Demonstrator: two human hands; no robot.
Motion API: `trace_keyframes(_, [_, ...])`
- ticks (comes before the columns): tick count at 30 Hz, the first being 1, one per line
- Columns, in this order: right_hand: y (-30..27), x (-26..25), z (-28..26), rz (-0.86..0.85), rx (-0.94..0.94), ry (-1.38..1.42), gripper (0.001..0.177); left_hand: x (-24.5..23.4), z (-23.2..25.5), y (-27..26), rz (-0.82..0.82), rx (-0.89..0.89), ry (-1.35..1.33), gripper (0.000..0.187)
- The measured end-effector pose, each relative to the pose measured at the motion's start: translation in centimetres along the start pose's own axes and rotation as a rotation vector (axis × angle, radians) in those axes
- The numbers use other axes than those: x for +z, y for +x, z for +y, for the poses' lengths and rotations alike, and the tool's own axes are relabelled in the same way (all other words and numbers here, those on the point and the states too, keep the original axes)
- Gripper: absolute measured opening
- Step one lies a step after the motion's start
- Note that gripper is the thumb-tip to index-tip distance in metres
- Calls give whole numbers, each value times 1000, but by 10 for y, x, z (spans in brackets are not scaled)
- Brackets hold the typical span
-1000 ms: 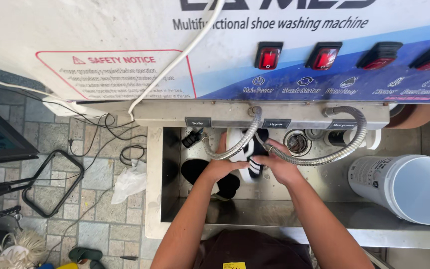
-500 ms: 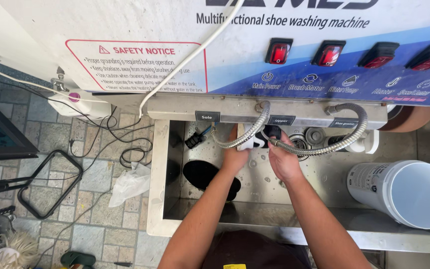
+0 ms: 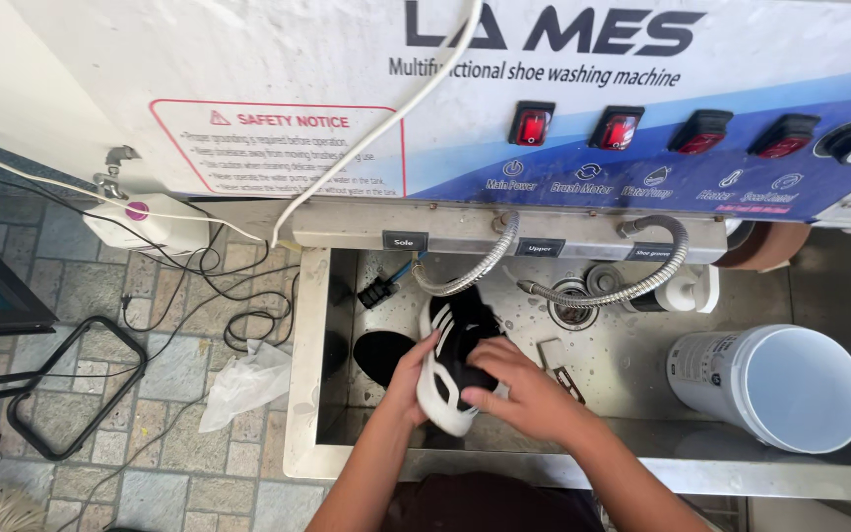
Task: The person washes a pair of black and white sneakers in a sink, then uses a multifunctional shoe washing machine to scrub the soles and uppers. They manually wipe the shoes with a white cloth and rinse them again in the sink.
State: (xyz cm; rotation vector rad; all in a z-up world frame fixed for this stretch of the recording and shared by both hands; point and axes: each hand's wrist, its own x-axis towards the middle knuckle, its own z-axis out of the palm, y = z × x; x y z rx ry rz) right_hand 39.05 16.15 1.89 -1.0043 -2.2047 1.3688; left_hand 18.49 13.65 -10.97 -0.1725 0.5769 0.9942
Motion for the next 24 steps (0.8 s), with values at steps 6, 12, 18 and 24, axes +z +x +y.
trace_keyframes(6, [-9,-108,-147,236,590,-108,17,25,16,-80,305,314,402,83])
trace_keyframes(12, [97,-137,-155,699,-266,-488,28,16,13,-119,248,615,412,86])
trace_keyframes(18, [119,-138,-143,631,26,-563,24,5,29,-163,263,693,409,93])
trace_keyframes(24, [130,-127,-129,748,68,-430,21,-2,42,-202,210,845,585,105])
